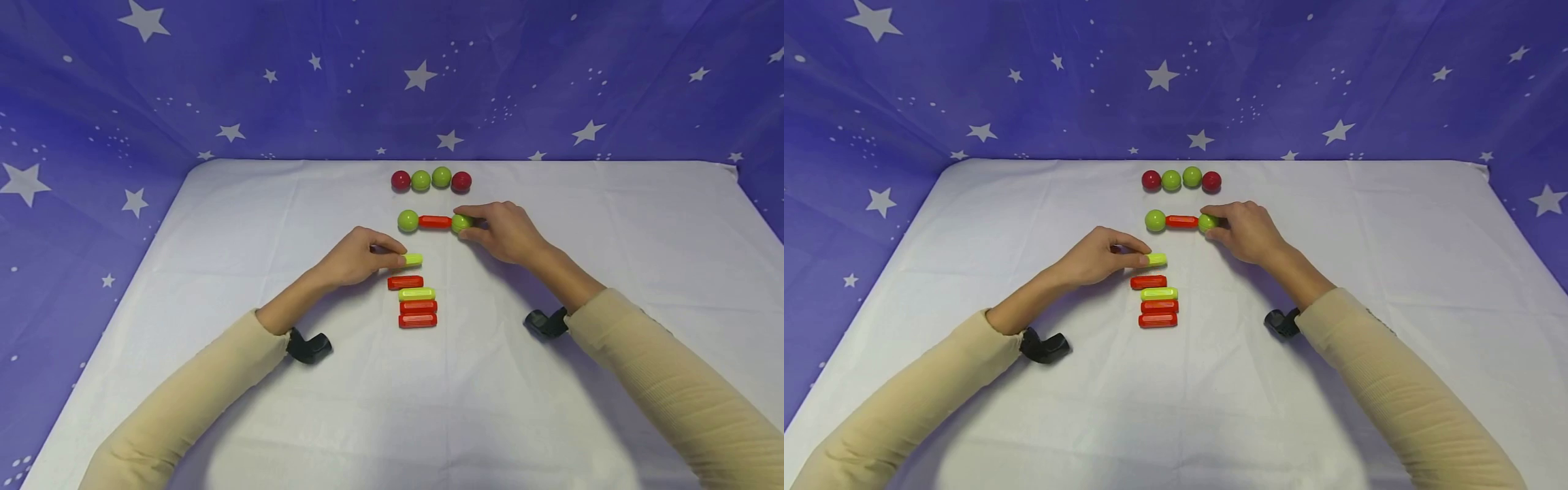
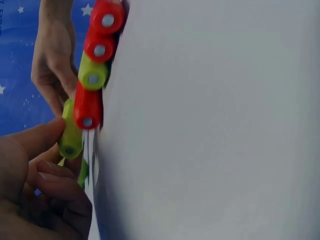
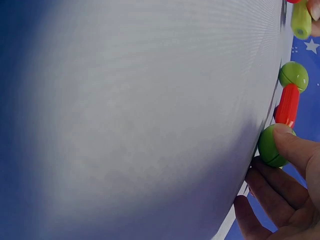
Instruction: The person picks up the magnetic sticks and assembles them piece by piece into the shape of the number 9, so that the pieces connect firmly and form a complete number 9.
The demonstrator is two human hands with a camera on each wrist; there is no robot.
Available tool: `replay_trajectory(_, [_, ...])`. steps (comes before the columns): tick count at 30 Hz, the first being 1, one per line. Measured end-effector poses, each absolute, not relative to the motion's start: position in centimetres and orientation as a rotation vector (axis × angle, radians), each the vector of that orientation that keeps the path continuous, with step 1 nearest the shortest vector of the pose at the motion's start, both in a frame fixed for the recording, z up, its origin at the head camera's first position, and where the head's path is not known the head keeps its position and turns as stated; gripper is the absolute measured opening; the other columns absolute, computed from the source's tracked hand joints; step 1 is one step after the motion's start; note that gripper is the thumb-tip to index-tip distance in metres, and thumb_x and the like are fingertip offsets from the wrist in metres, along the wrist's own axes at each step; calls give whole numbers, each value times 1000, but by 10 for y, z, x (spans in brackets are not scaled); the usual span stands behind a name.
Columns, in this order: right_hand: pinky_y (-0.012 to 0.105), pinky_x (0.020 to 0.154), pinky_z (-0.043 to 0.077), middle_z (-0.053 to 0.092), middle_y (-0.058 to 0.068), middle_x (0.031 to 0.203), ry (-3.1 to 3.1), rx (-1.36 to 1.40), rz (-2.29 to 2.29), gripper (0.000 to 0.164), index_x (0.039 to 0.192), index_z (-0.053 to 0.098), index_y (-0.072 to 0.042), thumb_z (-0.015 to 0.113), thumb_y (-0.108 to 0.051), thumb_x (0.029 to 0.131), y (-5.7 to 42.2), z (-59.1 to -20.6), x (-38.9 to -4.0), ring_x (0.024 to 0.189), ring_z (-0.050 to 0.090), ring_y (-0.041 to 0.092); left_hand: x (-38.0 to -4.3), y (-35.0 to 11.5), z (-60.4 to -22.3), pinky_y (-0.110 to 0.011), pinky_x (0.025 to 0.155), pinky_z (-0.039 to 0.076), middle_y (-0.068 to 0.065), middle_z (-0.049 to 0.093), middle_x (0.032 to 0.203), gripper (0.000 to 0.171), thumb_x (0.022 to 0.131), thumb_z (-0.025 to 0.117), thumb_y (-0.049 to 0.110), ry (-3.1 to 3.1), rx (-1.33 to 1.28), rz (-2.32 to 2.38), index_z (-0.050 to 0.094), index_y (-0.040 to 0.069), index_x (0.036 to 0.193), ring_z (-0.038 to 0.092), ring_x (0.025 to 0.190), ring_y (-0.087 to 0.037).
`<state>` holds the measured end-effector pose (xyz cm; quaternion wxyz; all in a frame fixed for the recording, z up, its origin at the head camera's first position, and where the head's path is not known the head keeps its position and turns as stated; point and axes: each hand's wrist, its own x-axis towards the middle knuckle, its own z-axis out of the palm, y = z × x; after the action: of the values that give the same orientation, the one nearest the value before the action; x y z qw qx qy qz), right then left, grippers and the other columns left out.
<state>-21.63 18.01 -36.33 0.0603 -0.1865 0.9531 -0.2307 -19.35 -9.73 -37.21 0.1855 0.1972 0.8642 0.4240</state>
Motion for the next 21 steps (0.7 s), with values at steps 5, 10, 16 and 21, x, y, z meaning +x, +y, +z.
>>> replay_trajectory(5, [57,105,32,61,17,131,2887,-573,-699,48,135,61,-8,74,-15,90,180,-363,-216,123,53,37,-197,-101,-371,-33,80,44,-3,69,104,21,92,71,18,2493,495,1200,74,9,111,55,91,-21])
replay_trajectory(10, [56,105,32,61,17,130,2890,-578,-696,48,135,61,-7,74,-14,89,181,-363,-216,123,54,37,-197,-99,-374,-35,87,43,-3,67,102,26,88,75,18,2486,540,1173,72,8,112,54,96,-22])
replay_trajectory(16, [57,106,32,61,17,131,2884,-577,-693,48,135,61,-7,74,-14,90,179,-363,-216,122,54,37,-197,-97,-377,-35,84,43,-3,67,104,29,86,78,14,2520,643,1095,72,9,113,54,93,-22])
replay_trajectory(21, [56,106,32,61,17,131,2879,-565,-687,48,136,60,-8,74,-14,90,180,-363,-215,123,54,37,-198,-97,-378,-34,74,44,-7,64,98,31,89,73,11,2506,639,1158,69,10,120,54,84,-24])
